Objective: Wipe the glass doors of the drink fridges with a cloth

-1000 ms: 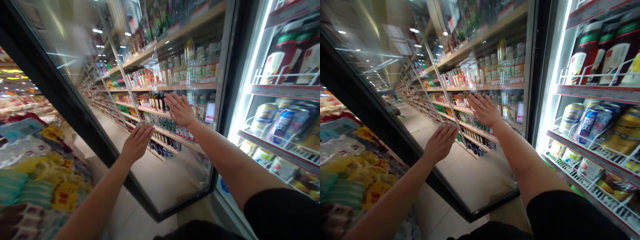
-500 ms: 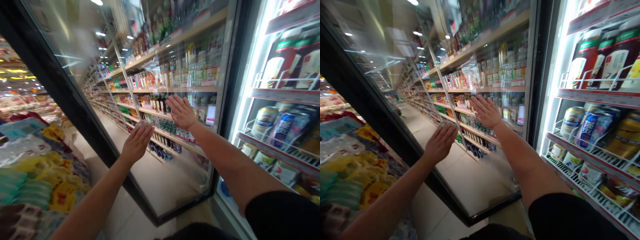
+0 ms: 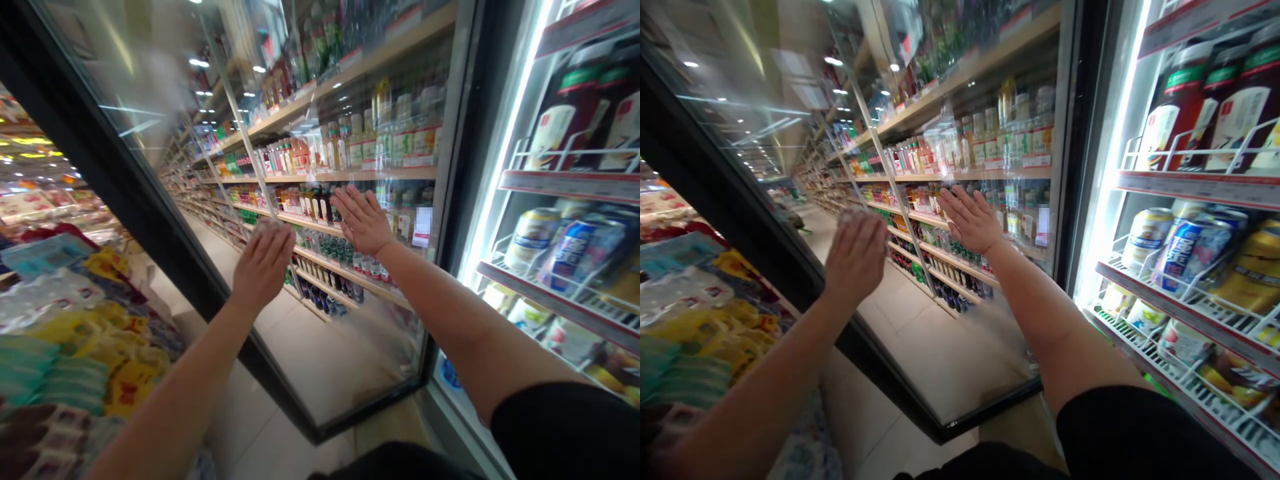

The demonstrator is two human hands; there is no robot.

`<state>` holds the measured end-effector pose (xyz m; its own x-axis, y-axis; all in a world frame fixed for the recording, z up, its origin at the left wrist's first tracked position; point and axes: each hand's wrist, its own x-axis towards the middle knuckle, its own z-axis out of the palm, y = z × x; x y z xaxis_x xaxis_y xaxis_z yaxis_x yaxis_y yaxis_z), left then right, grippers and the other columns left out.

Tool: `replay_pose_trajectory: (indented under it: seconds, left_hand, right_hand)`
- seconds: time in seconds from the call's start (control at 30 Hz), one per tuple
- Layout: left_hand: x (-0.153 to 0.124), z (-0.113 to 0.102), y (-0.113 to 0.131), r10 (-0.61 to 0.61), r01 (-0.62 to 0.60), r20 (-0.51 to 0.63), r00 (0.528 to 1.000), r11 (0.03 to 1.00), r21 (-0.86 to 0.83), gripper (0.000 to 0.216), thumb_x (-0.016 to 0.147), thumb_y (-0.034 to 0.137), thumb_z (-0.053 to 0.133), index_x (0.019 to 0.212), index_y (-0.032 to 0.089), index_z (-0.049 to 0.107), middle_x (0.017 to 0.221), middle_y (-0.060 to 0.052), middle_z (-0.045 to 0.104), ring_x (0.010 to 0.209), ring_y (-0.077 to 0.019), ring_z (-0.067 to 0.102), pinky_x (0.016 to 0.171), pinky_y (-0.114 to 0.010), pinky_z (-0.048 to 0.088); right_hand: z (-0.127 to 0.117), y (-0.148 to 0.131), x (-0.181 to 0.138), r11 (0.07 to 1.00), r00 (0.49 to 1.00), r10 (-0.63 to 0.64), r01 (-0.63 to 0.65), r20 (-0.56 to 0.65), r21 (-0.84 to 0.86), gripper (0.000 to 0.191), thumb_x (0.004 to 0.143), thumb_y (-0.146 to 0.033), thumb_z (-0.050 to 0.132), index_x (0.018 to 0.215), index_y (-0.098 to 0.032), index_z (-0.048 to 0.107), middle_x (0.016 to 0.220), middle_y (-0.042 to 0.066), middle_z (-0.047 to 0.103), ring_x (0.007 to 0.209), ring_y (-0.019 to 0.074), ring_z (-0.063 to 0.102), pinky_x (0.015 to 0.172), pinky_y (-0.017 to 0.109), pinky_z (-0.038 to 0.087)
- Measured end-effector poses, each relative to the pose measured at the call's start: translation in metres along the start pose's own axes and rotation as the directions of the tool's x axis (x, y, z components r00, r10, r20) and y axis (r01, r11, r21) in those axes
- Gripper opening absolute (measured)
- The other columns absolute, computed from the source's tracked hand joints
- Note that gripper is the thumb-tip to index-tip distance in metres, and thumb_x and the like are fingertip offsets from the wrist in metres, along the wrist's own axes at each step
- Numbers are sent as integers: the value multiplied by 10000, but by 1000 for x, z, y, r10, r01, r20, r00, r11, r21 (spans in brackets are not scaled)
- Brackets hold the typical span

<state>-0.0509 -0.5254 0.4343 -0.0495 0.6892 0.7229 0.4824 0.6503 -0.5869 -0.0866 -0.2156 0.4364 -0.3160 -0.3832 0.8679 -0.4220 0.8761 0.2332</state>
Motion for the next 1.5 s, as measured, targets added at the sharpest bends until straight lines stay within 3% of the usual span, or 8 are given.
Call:
replay_pose_trajectory:
  seconds: [0.17,0.37,0.5,0.63,0.8,1.03,1.23,1.5]
  left_hand:
    - [23,-8,-13,-295,303,-144,945,952,37,576,1083,254,402,1635,100,343,1701,-131,311,1619,-273,166,1361,-486,178]
    - [6,18,26,181,-173,64,981,978,-117,680,1015,69,434,1662,236,309,1618,-83,471,1560,-213,348,1320,-439,300]
    - [32,3,-4,-88,86,-35,995,995,-43,675,1022,186,514,1664,215,309,1645,-118,432,1588,-275,294,1331,-515,244]
    - [47,1,-8,-347,353,-189,919,936,-1,652,1041,237,472,1662,145,298,1695,-176,321,1619,-320,188,1323,-592,207]
    - [41,23,24,30,-24,53,998,993,-117,610,1055,168,409,1657,198,316,1637,-131,442,1579,-256,315,1317,-505,275]
    - [81,20,16,-376,362,-98,922,923,-131,625,1070,268,372,1673,148,257,1733,-139,232,1635,-298,97,1343,-573,91]
    - [87,36,44,-130,132,25,991,969,-209,716,1098,484,321,1682,102,161,1713,-176,281,1631,-293,135,1337,-517,123]
    - [91,23,41,-216,224,64,974,902,-369,686,1094,506,21,1652,197,-230,1761,-170,86,1630,-213,121,1294,-452,290]
  right_hand:
    - [0,0,0,1000,1000,-1,1,-10,-9,584,1079,-308,352,1661,-261,333,1720,28,351,1631,229,216,1351,529,105]
    - [2,2,-1,1000,999,-17,16,-31,-14,594,1075,-316,375,1664,-257,324,1715,35,360,1628,231,228,1353,524,88]
    - [3,3,-2,999,998,-25,23,-57,-28,584,1077,-316,387,1657,-265,343,1711,32,371,1623,225,247,1355,507,76]
    - [-1,1,-1,1000,1000,-12,12,-22,-13,588,1072,-302,387,1657,-261,343,1718,35,356,1625,234,239,1352,518,87]
    - [-8,0,0,1000,1000,10,-11,28,24,594,1066,-311,382,1657,-266,348,1717,40,354,1624,249,244,1345,536,129]
    - [-8,2,0,999,1000,6,-6,15,50,588,1061,-318,393,1647,-274,372,1709,34,373,1621,244,255,1343,526,124]
    - [-11,-3,0,992,999,22,-17,-33,126,563,1079,-353,324,1628,-258,407,1680,52,435,1611,229,283,1330,536,152]
    - [-16,-52,13,980,988,148,-142,-36,139,639,1077,-394,332,1689,-227,254,1753,70,275,1653,331,53,1309,639,163]
